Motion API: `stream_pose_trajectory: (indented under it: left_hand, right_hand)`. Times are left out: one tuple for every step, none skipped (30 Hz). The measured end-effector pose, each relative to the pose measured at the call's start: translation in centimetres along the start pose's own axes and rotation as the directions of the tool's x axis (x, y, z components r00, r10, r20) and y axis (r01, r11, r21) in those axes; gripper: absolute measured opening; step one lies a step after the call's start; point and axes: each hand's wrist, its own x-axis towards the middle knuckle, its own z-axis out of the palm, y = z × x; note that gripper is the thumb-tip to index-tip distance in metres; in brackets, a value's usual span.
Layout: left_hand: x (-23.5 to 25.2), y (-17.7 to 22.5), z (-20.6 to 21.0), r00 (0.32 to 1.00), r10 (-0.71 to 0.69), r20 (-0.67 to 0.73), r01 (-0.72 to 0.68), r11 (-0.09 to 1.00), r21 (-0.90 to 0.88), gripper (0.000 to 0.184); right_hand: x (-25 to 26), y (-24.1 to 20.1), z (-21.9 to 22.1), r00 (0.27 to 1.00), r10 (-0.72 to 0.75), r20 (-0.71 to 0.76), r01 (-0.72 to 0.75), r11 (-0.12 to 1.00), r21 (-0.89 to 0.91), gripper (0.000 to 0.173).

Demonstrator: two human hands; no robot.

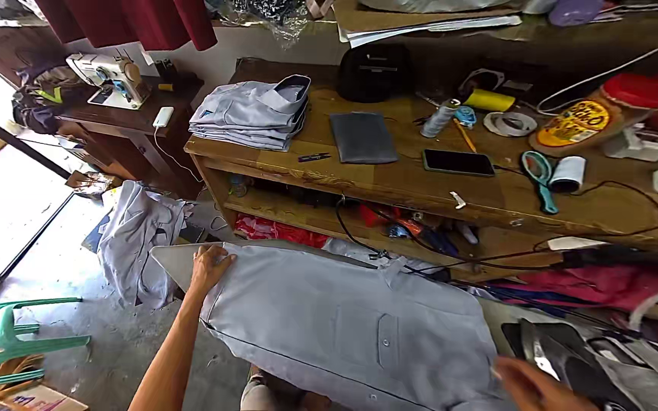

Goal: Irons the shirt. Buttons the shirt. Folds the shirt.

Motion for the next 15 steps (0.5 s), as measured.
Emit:
stream_pose_trajectory:
  left_hand:
    - [1.2,0.0,0.7,1.0,0.021,0.0,-0.021,1.0,0.004,0.031]
    - [2.4,-0.1,1.3,0.999,0.032,-0.007,-0.032,0.999,0.023,0.026]
    - [3.2,-0.2,1.7,0.999,0.025,-0.029,-0.024,0.999,0.043,0.024]
    - [3.7,-0.3,1.9,0.998,0.003,-0.057,0.001,0.998,0.057,0.024]
    - [3.7,-0.3,1.9,0.995,-0.012,-0.097,0.018,0.998,0.065,0.026]
    - [3.3,-0.4,1.6,0.991,-0.02,-0.135,0.028,0.998,0.056,0.034]
    - [2.6,-0.5,1.2,0.989,-0.043,-0.145,0.049,0.998,0.039,0.047]
    - [1.5,-0.6,0.6,0.989,-0.093,-0.114,0.098,0.995,0.033,0.063]
    - [0.1,-0.9,-0.1,0.986,-0.158,-0.052,0.16,0.986,0.042,0.075]
    - [-1.3,-1.3,-0.4,0.98,-0.198,0.016,0.197,0.978,0.066,0.082]
    - [-2.6,-1.5,-0.5,0.973,-0.22,0.067,0.212,0.971,0.111,0.086]
    - [-3.6,-1.4,-0.4,0.963,-0.249,0.106,0.228,0.958,0.174,0.087]
    - [-4.1,-1.1,-0.1,0.951,-0.277,0.139,0.239,0.941,0.241,0.082]
    - [-4.2,-0.9,0.4,0.943,-0.289,0.166,0.232,0.927,0.295,0.073]
    - [-4.2,-0.8,0.7,0.948,-0.261,0.18,0.194,0.927,0.32,0.063]
  right_hand:
    - [1.9,0.3,0.4,0.999,-0.012,-0.047,0.011,1.0,-0.017,0.035]
    - [3.6,0.8,0.9,0.996,-0.018,-0.092,0.015,0.999,-0.039,0.033]
    - [5.0,1.2,1.4,0.991,-0.022,-0.131,0.014,0.998,-0.058,0.031]
    - [6.0,1.5,1.9,0.988,-0.009,-0.156,-0.002,0.998,-0.07,0.03]
    - [6.4,1.6,2.2,0.987,0.032,-0.159,-0.044,0.996,-0.074,0.032]
    - [6.5,1.7,2.3,0.985,0.09,-0.146,-0.101,0.992,-0.073,0.036]
    - [6.2,1.6,2.3,0.979,0.157,-0.131,-0.167,0.984,-0.066,0.04]
    - [5.6,1.5,2.4,0.967,0.229,-0.114,-0.236,0.97,-0.059,0.045]
    - [4.9,1.3,2.4,0.949,0.302,-0.09,-0.308,0.949,-0.06,0.05]
    - [4.3,1.1,2.3,0.928,0.368,-0.062,-0.372,0.925,-0.071,0.055]
    - [3.8,0.9,2.4,0.907,0.419,-0.04,-0.421,0.903,-0.087,0.06]
    - [3.5,0.9,2.6,0.887,0.462,-0.023,-0.462,0.881,-0.098,0.063]
    - [3.4,0.9,2.9,0.863,0.505,-0.004,-0.503,0.857,-0.111,0.064]
    - [3.5,0.9,3.2,0.84,0.543,0.011,-0.537,0.834,-0.125,0.064]
    - [3.6,0.9,3.6,0.822,0.569,0.017,-0.562,0.816,-0.139,0.063]
